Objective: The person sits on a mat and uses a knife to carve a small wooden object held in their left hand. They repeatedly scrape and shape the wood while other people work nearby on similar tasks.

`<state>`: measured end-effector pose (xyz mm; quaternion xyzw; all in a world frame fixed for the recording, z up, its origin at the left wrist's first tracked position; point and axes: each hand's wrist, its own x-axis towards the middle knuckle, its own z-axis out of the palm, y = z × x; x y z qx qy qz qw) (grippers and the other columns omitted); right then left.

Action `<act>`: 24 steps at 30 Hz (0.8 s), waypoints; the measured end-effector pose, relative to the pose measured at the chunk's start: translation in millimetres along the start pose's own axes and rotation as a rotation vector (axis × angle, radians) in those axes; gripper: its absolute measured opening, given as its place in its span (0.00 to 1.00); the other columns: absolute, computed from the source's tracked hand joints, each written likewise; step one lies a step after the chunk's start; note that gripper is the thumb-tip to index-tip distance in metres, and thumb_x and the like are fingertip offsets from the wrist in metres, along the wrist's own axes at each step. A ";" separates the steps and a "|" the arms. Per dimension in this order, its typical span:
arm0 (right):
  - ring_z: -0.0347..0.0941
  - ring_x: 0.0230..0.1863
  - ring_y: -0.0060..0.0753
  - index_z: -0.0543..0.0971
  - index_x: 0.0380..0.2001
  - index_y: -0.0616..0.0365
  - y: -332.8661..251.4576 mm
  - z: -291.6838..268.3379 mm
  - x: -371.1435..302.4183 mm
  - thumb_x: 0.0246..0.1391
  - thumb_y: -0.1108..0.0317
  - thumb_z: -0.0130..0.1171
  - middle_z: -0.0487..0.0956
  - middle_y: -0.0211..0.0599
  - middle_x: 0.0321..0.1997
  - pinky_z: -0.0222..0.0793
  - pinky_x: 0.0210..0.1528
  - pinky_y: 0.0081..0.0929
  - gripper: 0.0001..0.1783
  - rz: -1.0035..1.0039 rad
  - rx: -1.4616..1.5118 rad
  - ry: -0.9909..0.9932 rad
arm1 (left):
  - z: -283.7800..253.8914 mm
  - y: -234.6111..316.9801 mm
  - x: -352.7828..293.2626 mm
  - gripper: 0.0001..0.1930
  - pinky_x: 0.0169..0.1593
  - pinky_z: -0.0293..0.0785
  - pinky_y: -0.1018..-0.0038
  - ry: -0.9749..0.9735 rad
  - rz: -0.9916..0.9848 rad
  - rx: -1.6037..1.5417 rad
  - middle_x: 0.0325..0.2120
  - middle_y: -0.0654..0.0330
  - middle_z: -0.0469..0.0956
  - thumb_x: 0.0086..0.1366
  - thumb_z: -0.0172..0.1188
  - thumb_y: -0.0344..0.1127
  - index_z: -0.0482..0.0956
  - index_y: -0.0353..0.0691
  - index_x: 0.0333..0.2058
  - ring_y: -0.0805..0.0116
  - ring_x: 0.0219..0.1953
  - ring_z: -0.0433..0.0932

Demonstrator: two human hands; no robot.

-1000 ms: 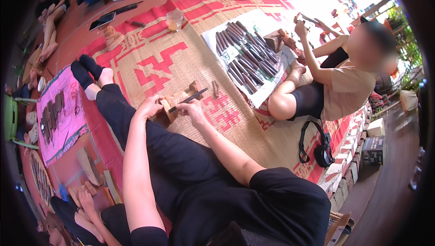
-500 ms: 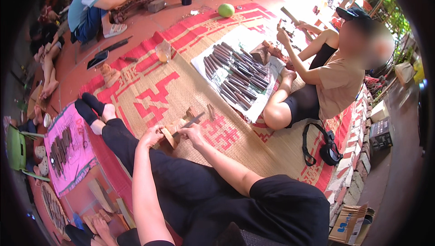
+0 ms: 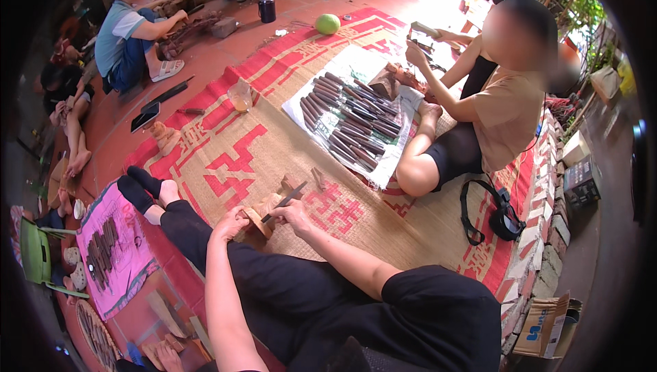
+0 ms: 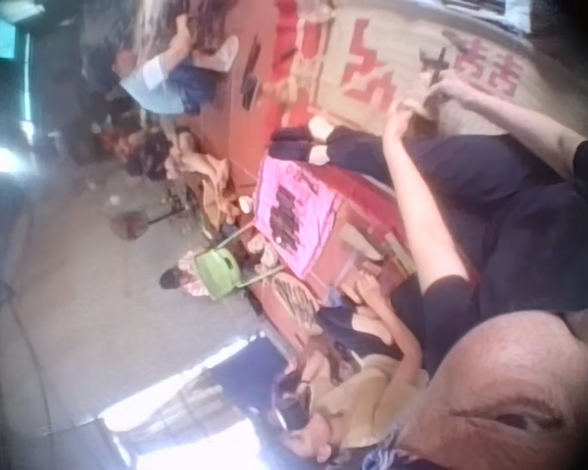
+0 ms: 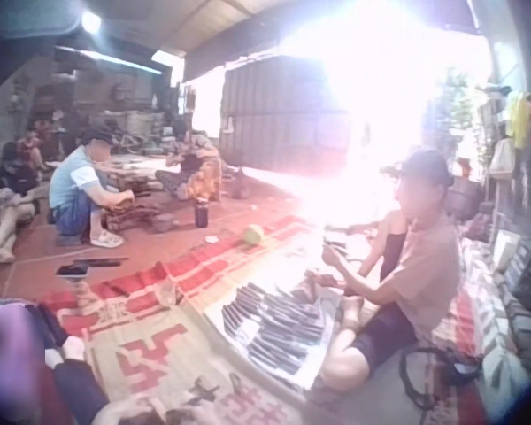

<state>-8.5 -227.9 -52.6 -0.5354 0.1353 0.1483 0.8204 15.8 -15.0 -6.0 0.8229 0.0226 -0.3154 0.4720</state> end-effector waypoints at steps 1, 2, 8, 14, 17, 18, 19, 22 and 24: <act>0.69 0.16 0.19 0.75 0.20 0.62 -3.2 4.3 -1.9 0.40 0.75 0.63 0.75 0.32 0.17 0.62 0.18 0.15 0.06 0.002 0.008 -0.029 | -0.5 1.2 -3.2 0.27 0.37 0.65 0.81 0.017 -0.009 0.017 0.26 0.69 0.69 0.56 0.58 0.30 0.64 0.32 0.55 0.77 0.30 0.68; 0.69 0.16 0.19 0.75 0.20 0.62 -4.0 3.2 -0.7 0.40 0.75 0.63 0.75 0.33 0.18 0.62 0.18 0.15 0.06 0.005 -0.020 0.004 | -0.4 1.1 -4.4 0.27 0.37 0.65 0.82 0.034 -0.017 0.034 0.26 0.69 0.69 0.57 0.58 0.30 0.64 0.32 0.55 0.78 0.30 0.68; 0.70 0.17 0.20 0.75 0.20 0.61 5.7 -8.2 9.1 0.41 0.75 0.63 0.76 0.33 0.18 0.63 0.18 0.16 0.06 -0.008 -0.093 0.069 | -5.8 -29.4 9.7 0.26 0.40 0.67 0.80 0.027 0.018 0.014 0.28 0.67 0.71 0.58 0.58 0.31 0.65 0.32 0.55 0.76 0.32 0.70; 0.69 0.16 0.21 0.76 0.20 0.61 -6.1 7.3 -2.8 0.40 0.74 0.63 0.75 0.32 0.18 0.63 0.19 0.17 0.05 0.031 -0.025 -0.019 | -2.6 -17.6 1.0 0.26 0.43 0.68 0.80 0.037 0.003 -0.004 0.28 0.68 0.72 0.57 0.58 0.32 0.65 0.32 0.55 0.77 0.33 0.70; 0.69 0.16 0.21 0.76 0.20 0.62 -3.7 -1.7 4.6 0.39 0.74 0.64 0.75 0.32 0.17 0.62 0.18 0.17 0.06 0.001 -0.087 0.105 | -2.5 -12.4 -2.7 0.26 0.37 0.66 0.80 0.056 0.035 -0.011 0.25 0.68 0.71 0.55 0.58 0.31 0.68 0.33 0.53 0.77 0.30 0.69; 0.69 0.16 0.21 0.76 0.20 0.62 -3.9 -1.4 4.1 0.39 0.74 0.64 0.75 0.32 0.17 0.62 0.18 0.17 0.06 0.008 -0.084 0.106 | -0.9 -9.5 -4.2 0.26 0.35 0.66 0.80 0.062 0.051 -0.010 0.24 0.68 0.70 0.54 0.58 0.30 0.68 0.33 0.53 0.77 0.28 0.68; 0.69 0.16 0.20 0.76 0.20 0.62 -4.0 -0.9 3.7 0.39 0.74 0.64 0.75 0.32 0.17 0.62 0.18 0.17 0.06 0.016 -0.081 0.108 | -2.0 -9.6 -4.9 0.25 0.35 0.66 0.80 0.058 0.046 -0.021 0.24 0.68 0.70 0.54 0.58 0.30 0.68 0.33 0.53 0.77 0.28 0.68; 0.69 0.17 0.20 0.76 0.20 0.61 -6.7 8.2 -0.7 0.39 0.74 0.63 0.75 0.32 0.17 0.62 0.18 0.17 0.05 0.023 -0.067 0.058 | -0.8 -10.5 -6.7 0.25 0.35 0.66 0.80 0.065 0.041 -0.048 0.24 0.69 0.71 0.54 0.58 0.30 0.69 0.32 0.52 0.77 0.28 0.68; 0.69 0.17 0.21 0.76 0.20 0.61 -6.5 12.3 -1.9 0.39 0.74 0.63 0.75 0.33 0.17 0.62 0.19 0.17 0.05 0.007 -0.025 -0.032 | 0.2 -5.7 -7.5 0.25 0.34 0.66 0.81 0.101 0.057 -0.048 0.24 0.69 0.70 0.54 0.58 0.30 0.69 0.32 0.52 0.78 0.27 0.68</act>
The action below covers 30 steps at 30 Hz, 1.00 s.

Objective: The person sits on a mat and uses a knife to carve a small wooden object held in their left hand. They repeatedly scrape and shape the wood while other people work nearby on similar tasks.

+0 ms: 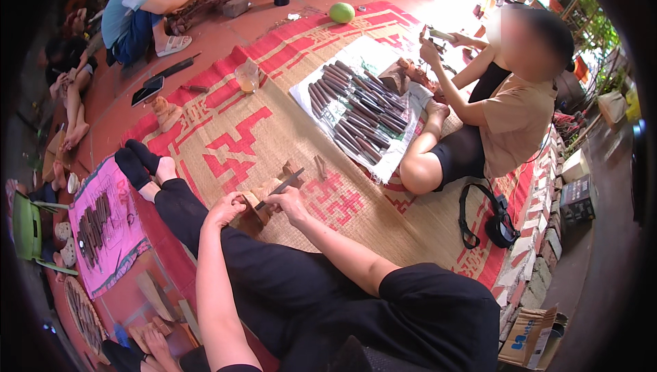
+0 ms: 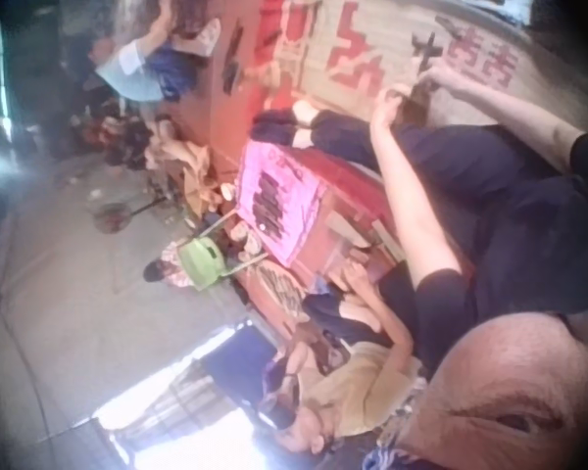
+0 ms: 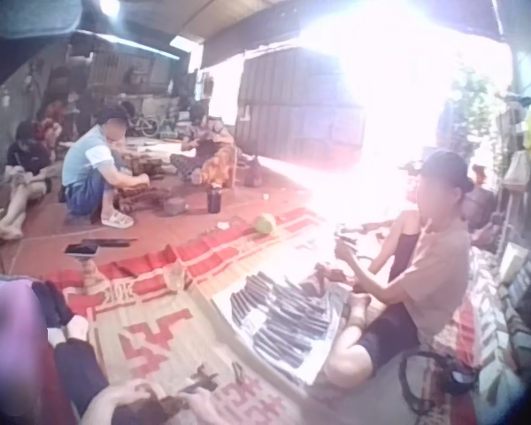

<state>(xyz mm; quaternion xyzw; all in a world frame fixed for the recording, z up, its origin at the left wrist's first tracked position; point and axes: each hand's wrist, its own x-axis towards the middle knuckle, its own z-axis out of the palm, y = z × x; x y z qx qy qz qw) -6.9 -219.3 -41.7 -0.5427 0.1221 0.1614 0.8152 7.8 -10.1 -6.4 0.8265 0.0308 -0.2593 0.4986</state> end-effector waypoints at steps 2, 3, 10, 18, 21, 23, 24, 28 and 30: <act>0.70 0.17 0.21 0.76 0.20 0.61 0.4 -7.7 1.9 0.39 0.72 0.64 0.75 0.33 0.17 0.63 0.19 0.17 0.06 0.026 -0.050 0.091 | 0.7 8.1 -3.9 0.26 0.38 0.67 0.81 -0.040 -0.021 0.035 0.29 0.67 0.73 0.54 0.58 0.29 0.68 0.32 0.53 0.77 0.31 0.70; 0.70 0.17 0.21 0.76 0.20 0.61 -0.4 -13.7 4.2 0.40 0.72 0.64 0.75 0.33 0.17 0.64 0.20 0.17 0.06 0.018 -0.067 0.108 | -0.5 4.1 -1.0 0.26 0.40 0.67 0.80 -0.061 -0.034 0.054 0.31 0.65 0.74 0.54 0.58 0.30 0.67 0.32 0.53 0.76 0.33 0.71; 0.70 0.18 0.21 0.75 0.20 0.61 -6.9 -0.1 -1.7 0.41 0.72 0.63 0.76 0.34 0.19 0.64 0.20 0.18 0.06 0.034 -0.018 0.047 | -0.2 -3.0 -1.9 0.25 0.45 0.67 0.79 -0.046 -0.012 -0.055 0.33 0.65 0.75 0.56 0.57 0.32 0.67 0.35 0.54 0.75 0.36 0.71; 0.70 0.16 0.22 0.77 0.19 0.62 -3.3 -10.1 2.9 0.39 0.73 0.63 0.76 0.34 0.17 0.64 0.17 0.18 0.05 0.018 -0.123 0.148 | -0.3 0.4 0.4 0.27 0.46 0.67 0.76 -0.030 -0.006 0.118 0.37 0.59 0.76 0.54 0.59 0.35 0.67 0.34 0.53 0.70 0.40 0.72; 0.70 0.17 0.21 0.77 0.21 0.61 -2.4 -1.6 0.9 0.40 0.73 0.64 0.76 0.33 0.19 0.63 0.18 0.18 0.05 0.070 -0.028 0.062 | -1.8 4.0 -2.6 0.26 0.44 0.68 0.77 -0.022 -0.043 0.112 0.37 0.59 0.76 0.53 0.59 0.33 0.68 0.34 0.52 0.71 0.38 0.73; 0.70 0.16 0.21 0.76 0.20 0.61 2.4 -3.2 3.6 0.40 0.74 0.63 0.76 0.32 0.18 0.63 0.18 0.18 0.05 0.041 -0.080 0.090 | -1.7 -3.5 2.7 0.26 0.45 0.68 0.76 -0.042 -0.036 0.087 0.38 0.59 0.76 0.53 0.59 0.33 0.68 0.34 0.52 0.71 0.38 0.73; 0.70 0.16 0.21 0.76 0.20 0.61 4.5 -5.5 5.6 0.39 0.74 0.63 0.76 0.32 0.18 0.63 0.18 0.18 0.05 0.008 -0.110 0.119 | -2.5 -5.8 3.4 0.26 0.46 0.68 0.76 -0.043 -0.034 0.072 0.38 0.59 0.76 0.53 0.59 0.33 0.68 0.34 0.52 0.71 0.39 0.73; 0.69 0.16 0.21 0.76 0.19 0.60 3.0 -16.2 5.1 0.39 0.74 0.63 0.76 0.32 0.18 0.63 0.18 0.18 0.05 0.026 -0.054 0.136 | 0.4 -7.4 4.8 0.26 0.48 0.67 0.74 -0.022 -0.021 0.072 0.38 0.60 0.75 0.53 0.59 0.33 0.68 0.34 0.52 0.70 0.41 0.72; 0.69 0.16 0.21 0.76 0.19 0.60 -0.5 -5.0 0.4 0.39 0.74 0.64 0.76 0.32 0.18 0.63 0.18 0.18 0.05 0.042 -0.056 0.117 | -2.9 -3.9 2.5 0.26 0.49 0.67 0.74 -0.051 -0.032 0.066 0.40 0.58 0.75 0.53 0.59 0.34 0.68 0.35 0.51 0.70 0.42 0.72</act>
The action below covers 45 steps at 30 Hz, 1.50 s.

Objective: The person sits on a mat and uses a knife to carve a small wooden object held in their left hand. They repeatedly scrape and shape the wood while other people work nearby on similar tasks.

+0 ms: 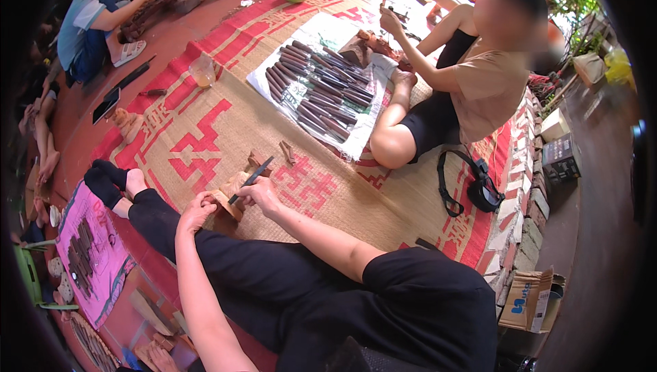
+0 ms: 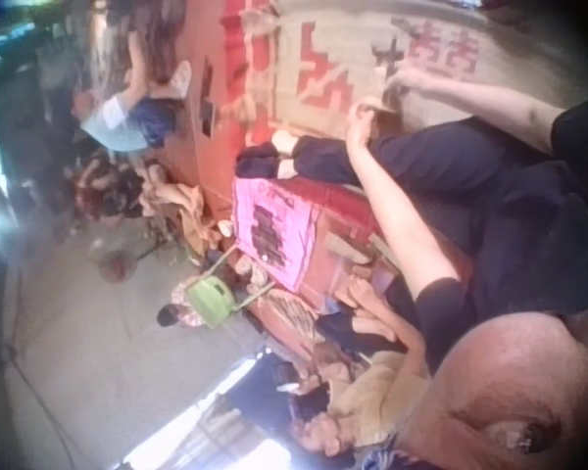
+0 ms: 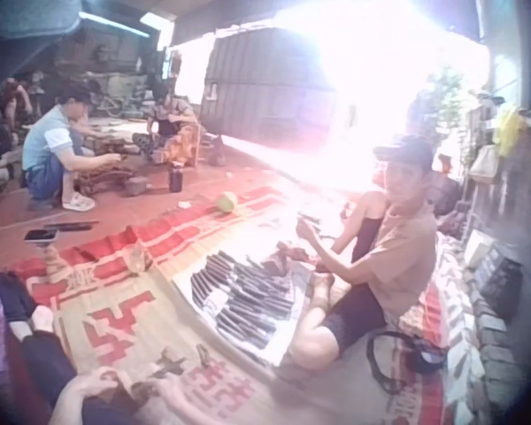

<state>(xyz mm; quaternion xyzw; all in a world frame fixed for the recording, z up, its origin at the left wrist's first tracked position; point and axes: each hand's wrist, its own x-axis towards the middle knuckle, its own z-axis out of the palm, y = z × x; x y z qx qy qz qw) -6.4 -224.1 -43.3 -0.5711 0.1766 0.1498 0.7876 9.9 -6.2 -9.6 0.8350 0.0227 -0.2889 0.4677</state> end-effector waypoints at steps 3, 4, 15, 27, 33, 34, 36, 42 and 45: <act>0.69 0.16 0.21 0.76 0.19 0.60 1.3 -0.4 1.5 0.39 0.75 0.64 0.76 0.32 0.18 0.62 0.17 0.18 0.06 0.000 -0.012 0.000 | 0.1 -1.3 1.4 0.25 0.49 0.67 0.74 0.000 0.010 0.000 0.41 0.57 0.75 0.53 0.59 0.34 0.69 0.35 0.51 0.69 0.43 0.72; 0.69 0.16 0.20 0.76 0.19 0.60 2.0 -0.2 3.2 0.39 0.75 0.64 0.76 0.33 0.18 0.62 0.17 0.18 0.06 -0.005 -0.032 0.012 | -0.9 -1.8 0.5 0.25 0.50 0.67 0.74 0.012 0.017 0.001 0.41 0.57 0.75 0.53 0.58 0.34 0.69 0.35 0.51 0.69 0.43 0.73; 0.68 0.16 0.20 0.75 0.19 0.61 -11.1 -5.3 -3.3 0.40 0.75 0.62 0.75 0.32 0.17 0.61 0.18 0.18 0.05 -0.002 0.092 -0.035 | 2.5 -5.7 2.9 0.26 0.49 0.68 0.74 -0.002 0.007 -0.007 0.42 0.58 0.74 0.54 0.60 0.34 0.68 0.36 0.52 0.69 0.44 0.71; 0.70 0.18 0.21 0.74 0.24 0.60 0.2 -8.7 8.0 0.41 0.73 0.65 0.76 0.32 0.21 0.66 0.20 0.18 0.08 0.021 0.082 -0.045 | 2.9 1.7 2.4 0.25 0.42 0.69 0.77 0.020 0.028 0.008 0.29 0.63 0.74 0.52 0.60 0.32 0.70 0.35 0.50 0.73 0.34 0.72; 0.68 0.15 0.21 0.73 0.23 0.62 -12.3 -5.8 -2.5 0.41 0.75 0.63 0.75 0.34 0.19 0.63 0.17 0.18 0.08 0.025 0.164 0.007 | 3.6 -4.5 -1.3 0.26 0.44 0.67 0.78 0.020 0.010 -0.060 0.33 0.63 0.74 0.53 0.60 0.33 0.68 0.35 0.52 0.72 0.37 0.72; 0.66 0.14 0.21 0.72 0.22 0.62 -16.7 -6.3 0.5 0.41 0.75 0.63 0.75 0.35 0.19 0.62 0.15 0.18 0.08 0.020 0.220 0.010 | 2.6 -5.1 -0.1 0.26 0.45 0.67 0.78 -0.003 -0.006 -0.082 0.34 0.62 0.75 0.53 0.60 0.33 0.68 0.35 0.52 0.72 0.38 0.73; 0.65 0.11 0.23 0.72 0.17 0.61 -50.6 -2.4 23.4 0.38 0.75 0.62 0.73 0.36 0.14 0.57 0.13 0.19 0.07 -0.109 0.149 -0.030 | 3.4 -5.9 -1.9 0.26 0.45 0.68 0.78 -0.001 -0.013 -0.071 0.34 0.62 0.74 0.53 0.60 0.33 0.68 0.35 0.52 0.73 0.38 0.72; 0.64 0.11 0.23 0.75 0.19 0.63 -269.0 30.7 139.5 0.40 0.76 0.59 0.73 0.37 0.12 0.56 0.12 0.20 0.03 -0.671 0.220 -0.119 | 5.7 0.1 5.4 0.26 0.44 0.68 0.79 0.004 -0.009 -0.010 0.32 0.65 0.74 0.52 0.58 0.32 0.69 0.34 0.51 0.75 0.35 0.71; 0.66 0.11 0.23 0.75 0.23 0.63 -317.8 42.9 136.2 0.42 0.77 0.58 0.72 0.36 0.12 0.59 0.12 0.20 0.02 -0.609 0.213 -0.137 | 2.7 1.9 4.8 0.26 0.45 0.68 0.79 -0.023 -0.039 0.030 0.35 0.63 0.76 0.52 0.57 0.32 0.69 0.34 0.51 0.73 0.37 0.72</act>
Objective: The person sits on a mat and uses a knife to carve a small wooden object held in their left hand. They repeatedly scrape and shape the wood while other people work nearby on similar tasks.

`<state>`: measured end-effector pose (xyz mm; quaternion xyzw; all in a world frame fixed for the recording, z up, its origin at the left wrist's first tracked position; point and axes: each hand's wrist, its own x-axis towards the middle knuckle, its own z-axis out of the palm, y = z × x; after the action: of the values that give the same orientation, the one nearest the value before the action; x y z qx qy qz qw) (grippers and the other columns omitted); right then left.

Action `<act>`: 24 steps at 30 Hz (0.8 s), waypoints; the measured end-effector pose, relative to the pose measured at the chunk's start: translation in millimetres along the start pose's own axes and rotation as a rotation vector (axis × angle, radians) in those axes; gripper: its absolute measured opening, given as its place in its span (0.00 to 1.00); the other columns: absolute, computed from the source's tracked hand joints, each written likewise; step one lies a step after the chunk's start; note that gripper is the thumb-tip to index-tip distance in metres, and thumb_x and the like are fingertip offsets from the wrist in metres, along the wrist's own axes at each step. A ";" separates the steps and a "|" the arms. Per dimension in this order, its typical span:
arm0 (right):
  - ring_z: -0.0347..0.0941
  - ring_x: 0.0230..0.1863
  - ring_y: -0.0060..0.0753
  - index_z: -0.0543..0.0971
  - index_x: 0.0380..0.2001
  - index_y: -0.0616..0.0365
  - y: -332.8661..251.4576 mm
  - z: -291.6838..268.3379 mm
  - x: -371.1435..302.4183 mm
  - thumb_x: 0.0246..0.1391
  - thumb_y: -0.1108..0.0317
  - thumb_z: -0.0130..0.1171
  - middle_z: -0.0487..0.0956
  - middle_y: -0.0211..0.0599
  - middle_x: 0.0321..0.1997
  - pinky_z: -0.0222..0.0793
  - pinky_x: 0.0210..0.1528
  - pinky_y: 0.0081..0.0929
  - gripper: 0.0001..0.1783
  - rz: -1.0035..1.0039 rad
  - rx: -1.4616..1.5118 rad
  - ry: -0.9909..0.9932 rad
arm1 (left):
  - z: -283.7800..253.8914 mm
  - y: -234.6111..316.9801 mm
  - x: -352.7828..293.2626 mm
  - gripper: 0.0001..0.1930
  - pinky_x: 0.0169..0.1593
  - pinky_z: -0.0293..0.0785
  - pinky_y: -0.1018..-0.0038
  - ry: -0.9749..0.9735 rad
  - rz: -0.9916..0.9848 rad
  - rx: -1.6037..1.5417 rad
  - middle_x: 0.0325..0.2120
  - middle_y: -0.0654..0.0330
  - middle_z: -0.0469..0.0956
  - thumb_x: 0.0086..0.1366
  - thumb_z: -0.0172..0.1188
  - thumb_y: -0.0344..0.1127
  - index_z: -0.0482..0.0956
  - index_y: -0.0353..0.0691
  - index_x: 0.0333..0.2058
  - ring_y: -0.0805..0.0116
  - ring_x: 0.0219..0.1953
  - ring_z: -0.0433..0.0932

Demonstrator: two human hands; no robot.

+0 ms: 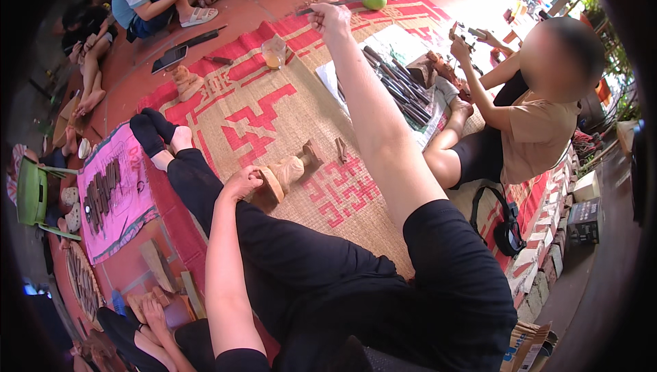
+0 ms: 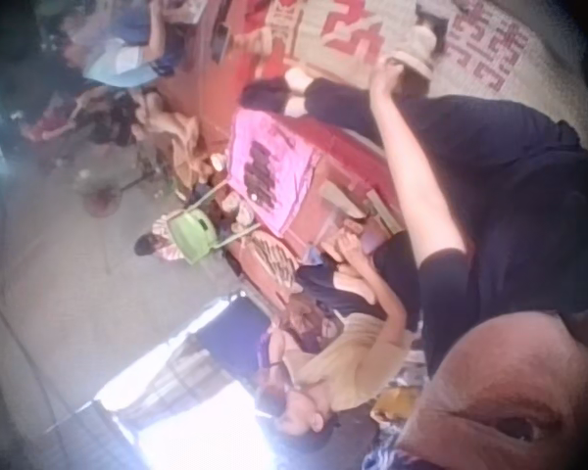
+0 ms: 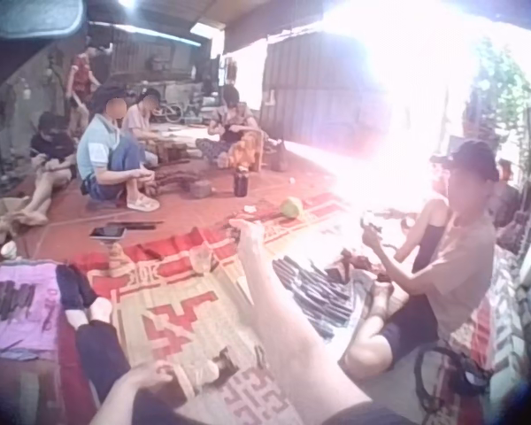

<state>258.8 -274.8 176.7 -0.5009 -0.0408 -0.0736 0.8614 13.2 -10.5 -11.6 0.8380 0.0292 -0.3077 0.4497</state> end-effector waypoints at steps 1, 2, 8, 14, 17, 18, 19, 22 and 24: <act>0.67 0.12 0.23 0.75 0.26 0.63 -2.0 -0.4 -1.0 0.42 0.77 0.58 0.72 0.35 0.13 0.60 0.13 0.21 0.04 0.012 0.018 -0.030 | -0.1 0.4 -1.0 0.26 0.45 0.68 0.79 0.007 -0.002 0.002 0.35 0.63 0.76 0.52 0.57 0.32 0.69 0.34 0.51 0.73 0.38 0.72; 0.67 0.12 0.23 0.75 0.29 0.63 -3.5 -0.5 -2.5 0.42 0.76 0.58 0.72 0.35 0.14 0.61 0.13 0.21 0.07 0.022 0.036 -0.059 | 0.3 1.6 -1.3 0.25 0.45 0.68 0.78 0.013 -0.002 0.005 0.35 0.63 0.76 0.52 0.57 0.32 0.69 0.34 0.51 0.73 0.38 0.72; 0.65 0.17 0.21 0.72 0.34 0.60 68.9 -63.9 -140.8 0.49 0.68 0.56 0.72 0.29 0.20 0.61 0.22 0.19 0.10 0.308 -0.122 -0.143 | 4.9 -8.2 -5.9 0.27 0.43 0.69 0.75 0.083 0.083 -0.102 0.33 0.61 0.76 0.50 0.61 0.33 0.70 0.35 0.50 0.69 0.37 0.74; 0.74 0.32 0.26 0.71 0.31 0.56 111.1 -148.0 -268.7 0.55 0.64 0.55 0.78 0.34 0.30 0.70 0.33 0.22 0.08 0.673 -0.141 0.084 | 2.5 17.2 -18.2 0.35 0.53 0.65 0.72 0.004 -0.010 0.012 0.43 0.55 0.75 0.47 0.67 0.39 0.66 0.37 0.54 0.64 0.48 0.72; 0.75 0.38 0.29 0.73 0.35 0.55 123.2 -158.3 -309.0 0.55 0.62 0.56 0.79 0.36 0.37 0.67 0.43 0.28 0.10 0.816 -0.184 0.084 | 4.2 12.0 -13.5 0.39 0.57 0.63 0.70 -0.027 0.040 -0.007 0.49 0.51 0.71 0.46 0.68 0.41 0.62 0.38 0.57 0.60 0.53 0.69; 0.75 0.39 0.29 0.74 0.36 0.56 125.7 -158.2 -315.2 0.55 0.62 0.56 0.79 0.36 0.38 0.67 0.43 0.27 0.10 0.846 -0.151 0.072 | 5.6 14.1 -10.7 0.40 0.58 0.61 0.69 -0.007 0.004 0.112 0.51 0.51 0.69 0.45 0.68 0.42 0.61 0.38 0.57 0.59 0.55 0.67; 0.75 0.40 0.29 0.74 0.37 0.57 129.3 -156.8 -320.3 0.55 0.62 0.56 0.79 0.36 0.40 0.67 0.43 0.27 0.11 0.876 -0.118 0.060 | 6.0 17.0 -6.3 0.42 0.59 0.60 0.68 0.013 -0.032 0.231 0.53 0.50 0.67 0.45 0.69 0.42 0.60 0.39 0.58 0.57 0.57 0.64; 0.74 0.42 0.29 0.73 0.41 0.60 146.8 -151.1 -322.1 0.55 0.63 0.57 0.78 0.37 0.42 0.67 0.44 0.27 0.14 0.883 -0.072 0.047 | 18.0 29.6 4.1 0.47 0.61 0.58 0.64 0.140 -0.021 0.555 0.57 0.52 0.63 0.41 0.70 0.48 0.59 0.40 0.59 0.53 0.61 0.59; 0.75 0.42 0.30 0.73 0.41 0.60 154.3 -141.4 -316.2 0.54 0.63 0.57 0.78 0.38 0.41 0.68 0.43 0.27 0.15 0.872 -0.106 0.032 | 30.6 43.7 8.9 0.49 0.62 0.56 0.62 0.147 -0.053 0.691 0.58 0.54 0.62 0.39 0.71 0.50 0.59 0.42 0.59 0.52 0.62 0.56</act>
<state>-27.5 -295.3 -71.0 -0.5135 0.1915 0.2873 0.7855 19.7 -62.1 3.2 0.9596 -0.0226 -0.2496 0.1280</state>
